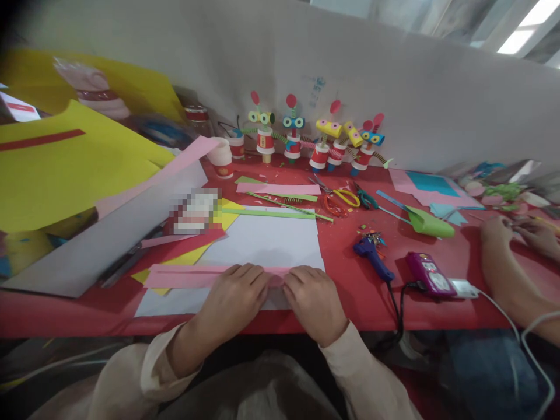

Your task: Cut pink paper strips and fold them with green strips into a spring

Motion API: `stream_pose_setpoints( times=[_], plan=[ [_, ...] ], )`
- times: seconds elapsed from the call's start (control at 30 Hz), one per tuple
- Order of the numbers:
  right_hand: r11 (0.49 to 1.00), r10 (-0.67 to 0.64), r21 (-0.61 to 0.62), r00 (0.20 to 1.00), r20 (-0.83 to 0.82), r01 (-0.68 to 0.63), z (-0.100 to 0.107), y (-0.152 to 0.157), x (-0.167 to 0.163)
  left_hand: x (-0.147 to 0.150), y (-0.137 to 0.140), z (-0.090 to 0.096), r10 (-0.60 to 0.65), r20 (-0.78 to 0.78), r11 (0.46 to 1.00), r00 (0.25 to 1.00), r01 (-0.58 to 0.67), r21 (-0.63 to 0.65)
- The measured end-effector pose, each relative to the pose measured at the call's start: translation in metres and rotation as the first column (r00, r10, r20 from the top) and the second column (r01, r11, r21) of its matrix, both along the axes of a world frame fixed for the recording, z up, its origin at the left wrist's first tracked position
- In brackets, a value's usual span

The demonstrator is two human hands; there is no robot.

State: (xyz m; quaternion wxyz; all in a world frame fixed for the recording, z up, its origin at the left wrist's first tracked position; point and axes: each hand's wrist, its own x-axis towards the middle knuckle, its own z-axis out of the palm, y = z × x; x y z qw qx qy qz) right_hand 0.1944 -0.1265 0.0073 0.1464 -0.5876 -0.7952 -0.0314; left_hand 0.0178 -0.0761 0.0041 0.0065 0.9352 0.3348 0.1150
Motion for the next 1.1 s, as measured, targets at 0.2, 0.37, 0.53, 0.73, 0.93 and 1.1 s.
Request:
stream_pose_setpoints(
  times=[0.2, 0.37, 0.53, 0.73, 0.93, 1.1],
  plan=[
    [0.987, -0.102, 0.092, 0.958, -0.269, 0.131, -0.019, -0.002, -0.002, -0.002, 0.000, -0.003, 0.092, 0.132, 0.993, 0.987, -0.081, -0.087],
    [0.949, -0.258, 0.057, 0.866, -0.429, 0.311, -0.026, -0.001, -0.005, 0.004, 0.005, -0.004, 0.235, 0.115, 0.966, 0.965, -0.219, -0.134],
    [0.941, -0.301, 0.013, 0.855, -0.423, 0.337, -0.027, 0.005, -0.005, 0.008, 0.013, -0.001, 0.275, 0.045, 0.952, 0.961, -0.265, -0.154],
    [0.943, -0.301, 0.008, 0.861, -0.411, 0.333, -0.025, 0.007, 0.000, 0.007, 0.017, 0.003, 0.274, 0.035, 0.950, 0.961, -0.264, -0.164],
    [0.948, -0.288, 0.003, 0.862, -0.418, 0.318, -0.024, 0.007, 0.004, 0.009, 0.012, 0.004, 0.302, 0.027, 0.945, 0.953, -0.295, -0.138],
    [0.941, -0.316, -0.045, 0.823, -0.472, 0.335, -0.026, 0.008, 0.007, 0.011, 0.008, 0.004, 0.305, 0.024, 0.945, 0.952, -0.300, -0.128]
  ],
)
